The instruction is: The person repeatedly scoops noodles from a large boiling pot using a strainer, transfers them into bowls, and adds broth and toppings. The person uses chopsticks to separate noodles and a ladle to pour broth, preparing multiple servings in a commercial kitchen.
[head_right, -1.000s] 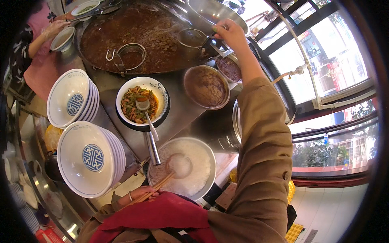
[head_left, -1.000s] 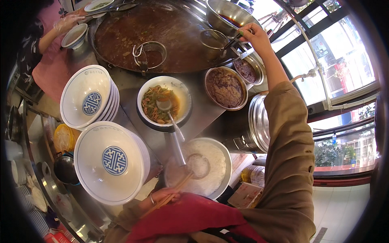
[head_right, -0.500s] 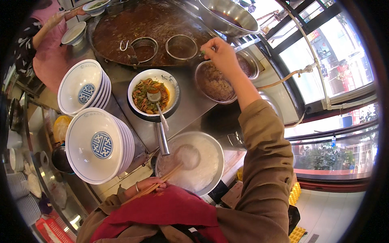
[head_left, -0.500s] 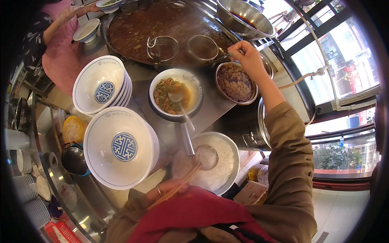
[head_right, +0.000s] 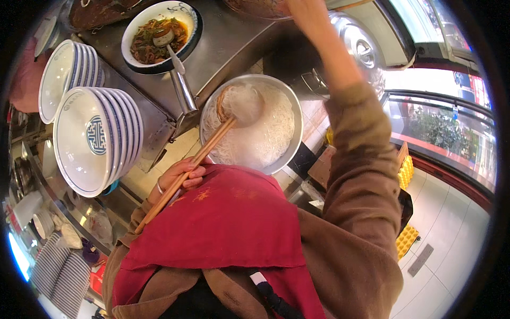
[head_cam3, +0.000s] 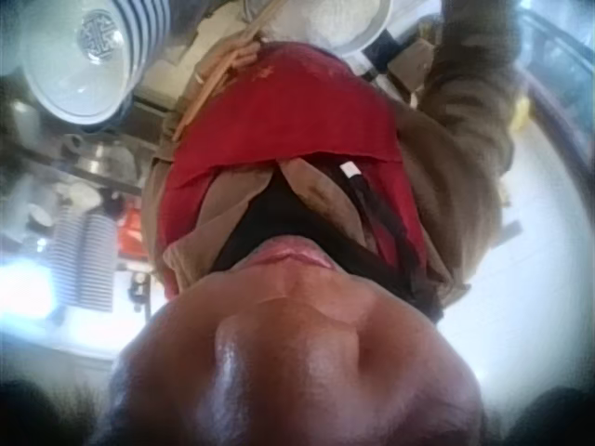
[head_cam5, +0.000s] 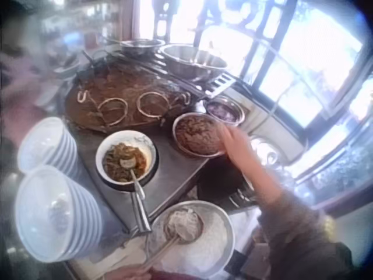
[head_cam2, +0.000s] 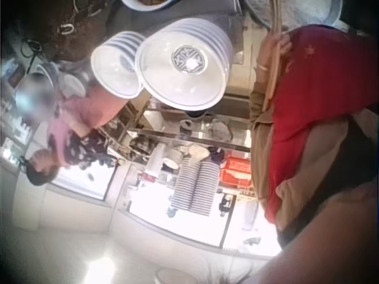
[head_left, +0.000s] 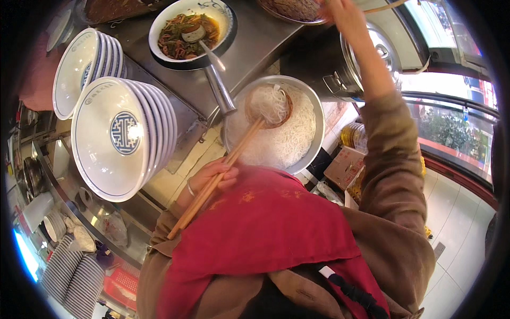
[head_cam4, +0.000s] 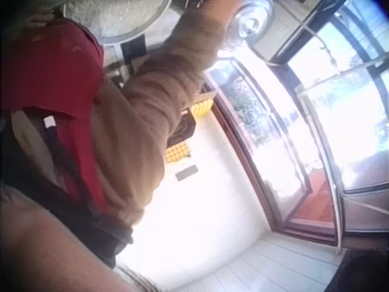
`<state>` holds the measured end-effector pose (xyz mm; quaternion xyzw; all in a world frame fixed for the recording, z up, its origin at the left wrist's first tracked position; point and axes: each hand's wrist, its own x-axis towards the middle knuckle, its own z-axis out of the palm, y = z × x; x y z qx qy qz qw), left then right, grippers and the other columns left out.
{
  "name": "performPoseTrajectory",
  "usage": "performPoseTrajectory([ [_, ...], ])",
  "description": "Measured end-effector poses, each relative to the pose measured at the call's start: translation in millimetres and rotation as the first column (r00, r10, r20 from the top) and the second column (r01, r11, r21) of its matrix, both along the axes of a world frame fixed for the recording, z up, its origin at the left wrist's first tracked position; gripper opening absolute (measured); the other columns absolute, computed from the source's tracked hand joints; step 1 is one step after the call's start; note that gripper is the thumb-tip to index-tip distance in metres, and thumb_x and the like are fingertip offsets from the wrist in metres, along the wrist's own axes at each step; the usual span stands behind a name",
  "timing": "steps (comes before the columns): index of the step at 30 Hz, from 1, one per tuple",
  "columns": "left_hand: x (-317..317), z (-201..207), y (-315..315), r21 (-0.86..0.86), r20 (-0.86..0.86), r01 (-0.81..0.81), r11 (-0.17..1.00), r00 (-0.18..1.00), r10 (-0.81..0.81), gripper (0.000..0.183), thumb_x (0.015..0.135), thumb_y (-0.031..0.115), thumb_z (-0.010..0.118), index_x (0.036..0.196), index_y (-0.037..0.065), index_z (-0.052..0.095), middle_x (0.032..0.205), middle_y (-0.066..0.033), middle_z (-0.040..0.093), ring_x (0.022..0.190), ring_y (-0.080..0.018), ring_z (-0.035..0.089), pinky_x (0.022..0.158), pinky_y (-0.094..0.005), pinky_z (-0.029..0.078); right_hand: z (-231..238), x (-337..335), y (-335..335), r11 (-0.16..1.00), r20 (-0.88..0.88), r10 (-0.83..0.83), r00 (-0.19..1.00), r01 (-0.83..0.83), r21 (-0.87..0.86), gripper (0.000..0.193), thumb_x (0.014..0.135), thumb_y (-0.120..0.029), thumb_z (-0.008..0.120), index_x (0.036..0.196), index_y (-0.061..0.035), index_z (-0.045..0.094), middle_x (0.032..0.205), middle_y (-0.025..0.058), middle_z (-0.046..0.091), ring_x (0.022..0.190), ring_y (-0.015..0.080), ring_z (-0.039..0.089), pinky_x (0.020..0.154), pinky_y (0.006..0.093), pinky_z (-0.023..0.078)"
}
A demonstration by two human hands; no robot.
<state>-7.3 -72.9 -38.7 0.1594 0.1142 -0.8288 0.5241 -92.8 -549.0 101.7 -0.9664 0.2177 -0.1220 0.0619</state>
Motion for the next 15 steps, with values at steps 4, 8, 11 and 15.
performPoseTrajectory([
  [4, -0.5, 50.7, -7.1, 0.061, 0.083, 0.001, 0.998, 0.997, -0.006, 0.041, 0.095, 0.013, 0.047, 0.131, -0.005, 0.038, 0.073, -0.0029, 0.044, 0.053, -0.0092, 0.044, 0.045, -0.0186, 0.039, -120.3, -106.8, 72.5, 0.318, -0.249, -0.537, 0.806, 0.467, 0.825, 0.060, 0.097, -0.055, 0.034, 0.107, -0.0035, 0.063, 0.091, 0.0093, 0.068, 0.071, 0.0201, 0.064, 0.066, 0.0338, 0.051],
  [8, -6.5, 75.5, -10.0, 0.060, 0.229, 0.131, 0.990, 0.963, -0.142, 0.047, 0.093, 0.017, 0.053, 0.131, -0.005, 0.037, 0.072, -0.0034, 0.045, 0.051, -0.0092, 0.045, 0.043, -0.0191, 0.040, -197.9, -154.7, 142.0, -0.377, -0.488, -0.486, 0.725, 0.330, 0.866, 0.065, 0.098, -0.056, 0.028, 0.121, -0.0043, 0.060, 0.113, 0.0123, 0.064, 0.102, 0.0238, 0.059, 0.092, 0.0374, 0.046],
  [11, -11.2, 86.6, -10.2, 0.070, 0.343, 0.240, 0.968, 0.906, -0.249, 0.050, 0.091, 0.021, 0.056, 0.131, -0.004, 0.038, 0.071, -0.0032, 0.045, 0.048, -0.0087, 0.045, 0.042, -0.0186, 0.041, -223.6, -142.3, 157.5, -0.551, -0.221, -0.546, 0.808, -0.148, 0.821, 0.064, 0.101, -0.052, 0.024, 0.128, -0.0017, 0.053, 0.124, 0.0136, 0.060, 0.111, 0.0218, 0.056, 0.097, 0.0389, 0.044],
  [15, -15.2, 99.8, -0.8, 0.097, 0.397, 0.356, 0.930, 0.843, -0.364, 0.050, 0.092, 0.024, 0.054, 0.133, -0.001, 0.039, 0.071, -0.0001, 0.044, 0.050, -0.0072, 0.044, 0.045, -0.0204, 0.041, -210.6, -136.7, 152.0, -0.506, -0.040, -0.659, 0.751, -0.403, 0.763, 0.043, 0.103, -0.032, 0.028, 0.114, -0.0010, 0.055, 0.108, 0.0136, 0.063, 0.101, 0.0247, 0.059, 0.095, 0.0373, 0.046],
])
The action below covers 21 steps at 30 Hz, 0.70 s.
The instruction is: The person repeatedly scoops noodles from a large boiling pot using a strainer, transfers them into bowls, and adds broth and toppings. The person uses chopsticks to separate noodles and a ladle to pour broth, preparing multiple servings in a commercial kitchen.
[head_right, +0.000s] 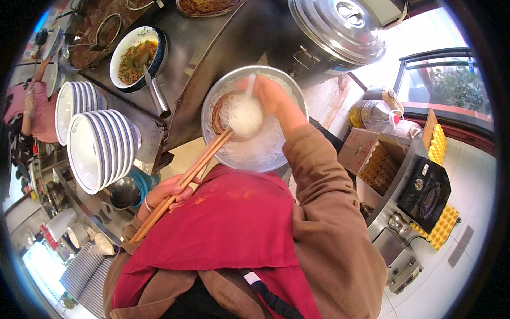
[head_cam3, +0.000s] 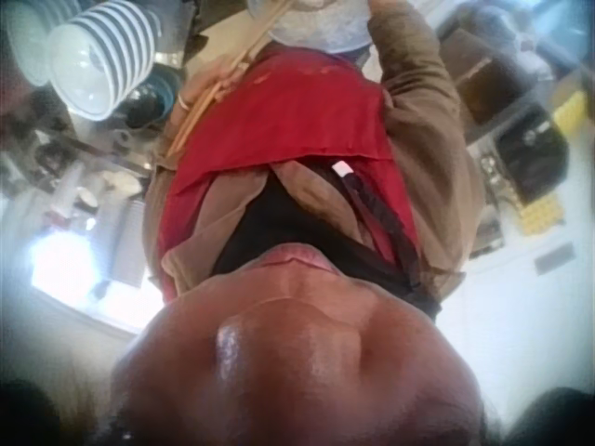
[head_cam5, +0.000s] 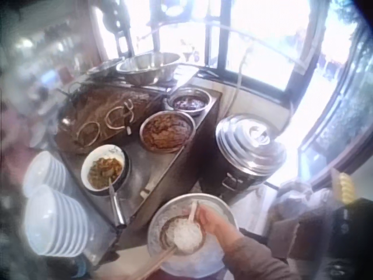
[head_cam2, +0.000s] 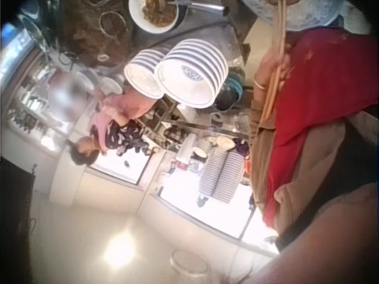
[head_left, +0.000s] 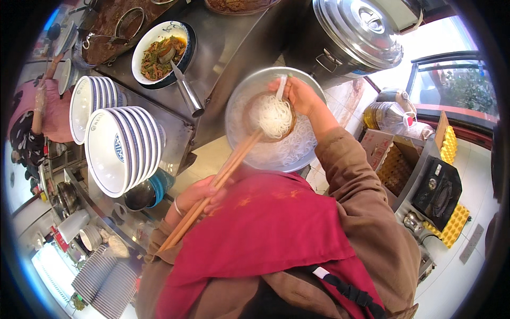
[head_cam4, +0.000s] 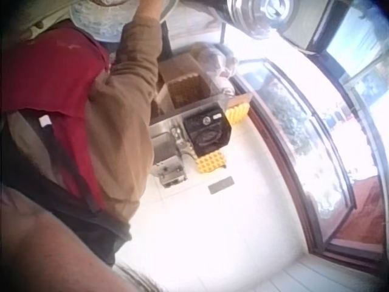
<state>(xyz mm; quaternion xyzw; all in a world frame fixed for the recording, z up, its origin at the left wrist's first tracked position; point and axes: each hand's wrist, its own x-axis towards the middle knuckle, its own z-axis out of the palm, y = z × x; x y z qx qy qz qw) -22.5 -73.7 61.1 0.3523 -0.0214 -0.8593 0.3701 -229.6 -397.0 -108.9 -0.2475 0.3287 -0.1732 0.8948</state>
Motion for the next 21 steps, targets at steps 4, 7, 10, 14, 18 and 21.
performPoseTrajectory([
  [4, -13.5, -6.0, 13.6, 0.007, -0.076, -0.038, 0.999, 0.996, 0.039, 0.051, 0.092, 0.021, 0.053, 0.135, -0.003, 0.038, 0.071, 0.0012, 0.045, 0.049, -0.0058, 0.046, 0.044, -0.0178, 0.040, 46.7, -8.2, 8.4, 0.959, 0.120, -0.079, 0.990, 0.108, -0.261, 0.024, 0.101, -0.022, 0.040, 0.087, -0.0053, 0.049, 0.076, 0.0042, 0.048, 0.076, 0.0198, 0.052, 0.080, 0.0361, 0.046],
  [7, -25.6, -16.4, 18.8, 0.038, -0.170, -0.101, 0.994, 0.980, 0.106, 0.050, 0.092, 0.020, 0.052, 0.135, -0.002, 0.038, 0.071, 0.0014, 0.045, 0.049, -0.0062, 0.045, 0.044, -0.0181, 0.040, 84.1, -18.5, 21.1, 0.869, 0.055, 0.012, 0.998, 0.017, -0.495, 0.024, 0.102, -0.023, 0.039, 0.091, -0.0048, 0.050, 0.076, 0.0032, 0.047, 0.075, 0.0186, 0.050, 0.079, 0.0344, 0.046],
  [10, -38.0, -21.3, 21.7, 0.063, -0.248, -0.195, 0.979, 0.947, 0.204, 0.051, 0.092, 0.016, 0.052, 0.133, -0.007, 0.033, 0.072, -0.0022, 0.045, 0.047, -0.0069, 0.047, 0.043, -0.0158, 0.044, 106.4, -30.7, 34.2, 0.626, -0.335, 0.038, 0.941, -0.284, -0.727, 0.022, 0.100, -0.020, 0.041, 0.097, -0.0029, 0.054, 0.081, 0.0074, 0.053, 0.080, 0.0216, 0.054, 0.082, 0.0344, 0.046],
  [14, -47.6, -24.6, 21.8, 0.039, -0.311, -0.265, 0.963, 0.913, 0.264, 0.052, 0.092, 0.014, 0.050, 0.133, -0.010, 0.029, 0.074, -0.0043, 0.045, 0.047, -0.0062, 0.048, 0.042, -0.0146, 0.045, 107.4, -40.8, 50.9, -0.091, -0.575, -0.069, 0.816, -0.579, -0.811, 0.020, 0.092, -0.013, 0.053, 0.107, -0.0033, 0.061, 0.103, 0.0151, 0.063, 0.100, 0.0281, 0.061, 0.089, 0.0356, 0.046],
  [18, -51.2, -25.7, 26.2, 0.043, -0.369, -0.319, 0.947, 0.875, 0.312, 0.051, 0.093, 0.012, 0.048, 0.134, -0.010, 0.027, 0.075, -0.0046, 0.044, 0.049, -0.0064, 0.049, 0.044, -0.0147, 0.047, 72.2, -62.7, 41.6, 0.058, -0.321, -0.363, 0.875, -0.322, -0.945, 0.024, 0.089, -0.018, 0.051, 0.096, -0.0024, 0.069, 0.101, 0.0171, 0.067, 0.096, 0.0345, 0.063, 0.088, 0.0387, 0.049],
  [21, -55.1, -24.2, 31.4, 0.037, -0.390, -0.344, 0.938, 0.859, 0.331, 0.049, 0.094, 0.017, 0.048, 0.134, -0.007, 0.032, 0.073, -0.0010, 0.044, 0.047, -0.0050, 0.045, 0.040, -0.0159, 0.041, 3.8, -83.1, 23.5, 0.419, -0.583, -0.413, 0.700, -0.422, -0.804, 0.026, 0.088, -0.020, 0.052, 0.097, -0.0024, 0.069, 0.100, 0.0189, 0.067, 0.095, 0.0361, 0.063, 0.088, 0.0402, 0.049],
])
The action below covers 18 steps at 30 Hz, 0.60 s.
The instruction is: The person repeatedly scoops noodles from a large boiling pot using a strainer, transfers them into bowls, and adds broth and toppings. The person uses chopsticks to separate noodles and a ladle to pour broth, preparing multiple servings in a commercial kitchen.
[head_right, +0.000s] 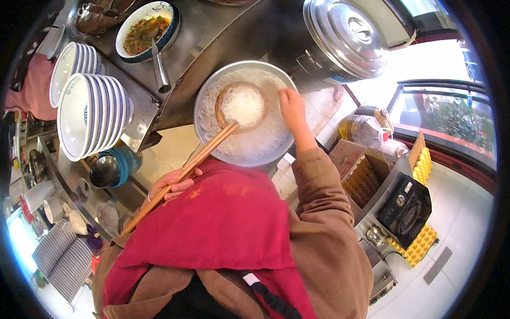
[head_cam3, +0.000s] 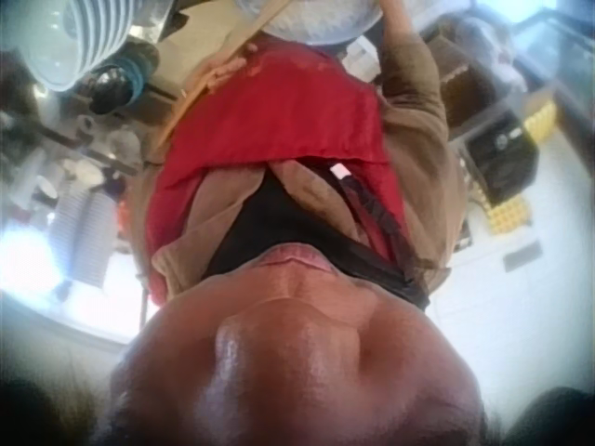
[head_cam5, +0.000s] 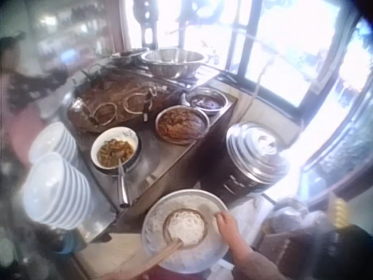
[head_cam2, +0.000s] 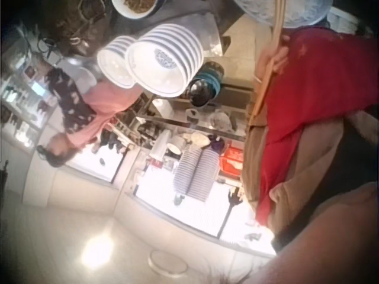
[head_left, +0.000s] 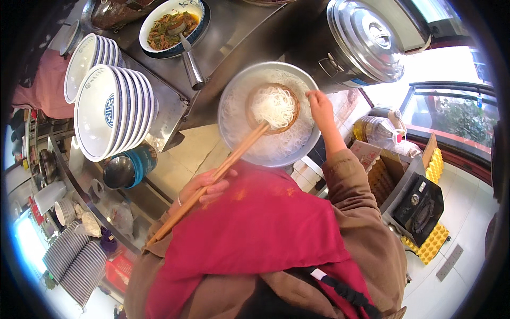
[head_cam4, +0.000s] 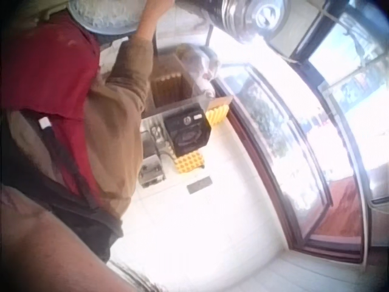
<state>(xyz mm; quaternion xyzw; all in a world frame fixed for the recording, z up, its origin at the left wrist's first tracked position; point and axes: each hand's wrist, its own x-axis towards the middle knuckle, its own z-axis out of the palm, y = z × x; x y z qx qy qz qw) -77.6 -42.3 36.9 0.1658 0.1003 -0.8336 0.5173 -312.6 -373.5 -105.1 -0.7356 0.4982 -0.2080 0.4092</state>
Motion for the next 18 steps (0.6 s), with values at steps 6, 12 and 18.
performPoseTrajectory([
  [6, -4.4, 4.9, 2.4, 0.052, 0.050, -0.030, 0.998, 0.998, 0.028, 0.052, 0.093, 0.019, 0.049, 0.134, -0.008, 0.032, 0.071, 0.0004, 0.044, 0.043, -0.0047, 0.042, 0.037, -0.0137, 0.037, -183.5, -29.6, 57.9, 0.932, -0.429, 0.357, 0.830, -0.284, 0.227, 0.032, 0.084, -0.025, 0.055, 0.100, 0.0005, 0.068, 0.105, 0.0241, 0.065, 0.108, 0.0382, 0.059, 0.093, 0.0453, 0.046],
  [12, 0.5, 6.1, 9.6, 0.151, 0.031, -0.065, 0.986, 0.998, 0.061, 0.058, 0.092, 0.013, 0.052, 0.135, -0.012, 0.023, 0.073, -0.0031, 0.046, 0.044, -0.0055, 0.046, 0.045, -0.0154, 0.045, -191.6, -23.6, 112.7, 0.887, -0.434, 0.408, 0.803, -0.237, 0.397, 0.032, 0.084, -0.026, 0.056, 0.097, 0.0010, 0.067, 0.099, 0.0259, 0.065, 0.099, 0.0421, 0.061, 0.087, 0.0477, 0.048],
  [18, 8.2, -11.6, 6.6, -0.006, -0.159, 0.027, 1.000, 0.987, -0.028, 0.062, 0.093, 0.012, 0.053, 0.143, -0.002, 0.021, 0.077, -0.0044, 0.048, 0.056, -0.0125, 0.055, 0.050, -0.0231, 0.052, -61.6, -14.5, 92.3, 0.983, -0.074, 0.155, 0.985, -0.146, 0.109, 0.025, 0.088, -0.024, 0.060, 0.087, -0.0001, 0.064, 0.077, 0.0190, 0.065, 0.071, 0.0328, 0.063, 0.065, 0.0396, 0.049],
])
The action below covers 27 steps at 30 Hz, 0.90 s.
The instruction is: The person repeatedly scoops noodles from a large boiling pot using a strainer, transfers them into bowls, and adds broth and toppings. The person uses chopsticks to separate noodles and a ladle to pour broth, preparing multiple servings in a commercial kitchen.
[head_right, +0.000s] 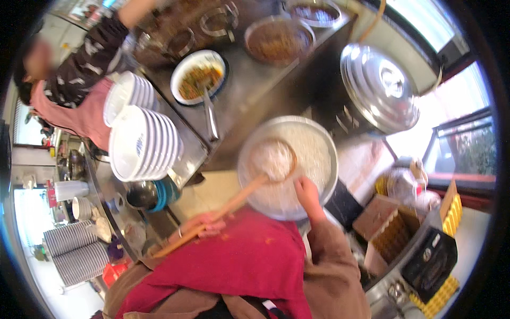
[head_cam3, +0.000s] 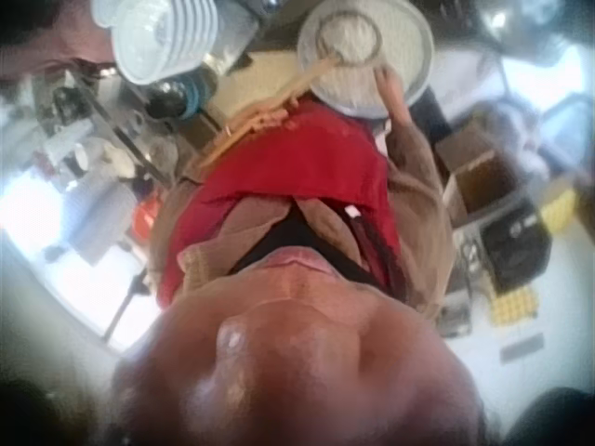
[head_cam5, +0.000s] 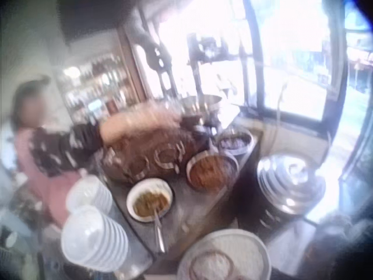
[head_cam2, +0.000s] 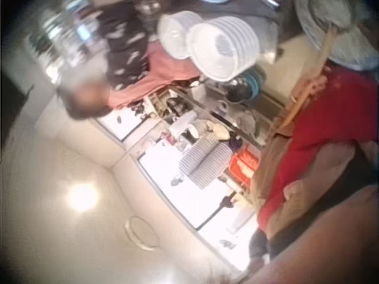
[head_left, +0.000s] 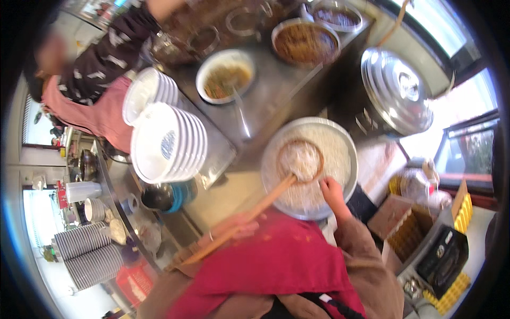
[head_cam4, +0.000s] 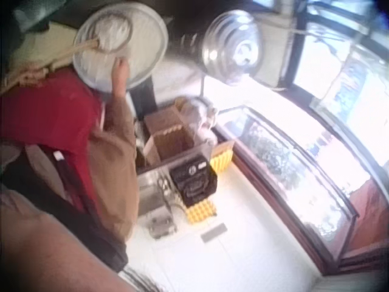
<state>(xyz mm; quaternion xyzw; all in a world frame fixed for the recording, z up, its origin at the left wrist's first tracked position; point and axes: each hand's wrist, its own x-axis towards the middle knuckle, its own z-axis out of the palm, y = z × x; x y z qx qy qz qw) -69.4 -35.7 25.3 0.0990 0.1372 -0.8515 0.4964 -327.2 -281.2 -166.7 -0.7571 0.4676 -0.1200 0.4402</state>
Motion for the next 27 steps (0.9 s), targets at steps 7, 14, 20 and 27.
performPoseTrajectory([
  [7, -6.6, 10.8, 10.1, 0.033, 0.295, -0.020, 0.999, 0.956, 0.009, 0.050, 0.095, 0.016, 0.048, 0.136, -0.006, 0.031, 0.076, -0.0015, 0.043, 0.056, -0.0076, 0.047, 0.044, -0.0183, 0.039, 81.4, 4.2, -13.8, 0.987, 0.245, -0.162, 0.956, 0.152, 0.062, 0.017, 0.089, -0.015, 0.061, 0.091, 0.0009, 0.066, 0.069, 0.0064, 0.065, 0.063, 0.0111, 0.059, 0.059, 0.0268, 0.046],
  [14, -15.7, 9.3, 14.2, 0.046, 0.250, -0.072, 0.996, 0.966, 0.058, 0.046, 0.097, 0.018, 0.046, 0.135, -0.005, 0.033, 0.079, -0.0009, 0.042, 0.058, -0.0068, 0.045, 0.047, -0.0177, 0.038, 178.0, -3.9, -22.9, 0.995, 0.297, -0.077, 0.952, 0.056, 0.080, 0.013, 0.089, -0.007, 0.059, 0.096, -0.0003, 0.067, 0.073, 0.0054, 0.065, 0.064, 0.0089, 0.058, 0.060, 0.0240, 0.046],
  [20, -19.9, -2.3, 17.7, 0.034, 0.254, -0.087, 0.996, 0.964, 0.075, 0.045, 0.098, 0.018, 0.046, 0.135, -0.005, 0.034, 0.079, -0.0007, 0.041, 0.059, -0.0069, 0.045, 0.048, -0.0171, 0.039, 229.8, -2.4, -17.3, 0.995, 0.407, -0.083, 0.909, 0.052, 0.085, 0.012, 0.089, -0.006, 0.059, 0.096, 0.0004, 0.066, 0.067, 0.0031, 0.061, 0.060, 0.0066, 0.052, 0.056, 0.0231, 0.041],
  [27, -21.4, -12.4, 18.3, -0.075, 0.230, -0.030, 0.997, 0.972, 0.047, 0.045, 0.098, 0.018, 0.045, 0.134, -0.007, 0.034, 0.078, -0.0007, 0.041, 0.061, -0.0061, 0.044, 0.052, -0.0154, 0.041, 234.6, -4.1, -21.1, 0.994, 0.359, -0.016, 0.933, -0.025, 0.108, 0.015, 0.091, -0.006, 0.055, 0.099, 0.0002, 0.066, 0.079, 0.0009, 0.063, 0.072, 0.0073, 0.058, 0.066, 0.0216, 0.046],
])
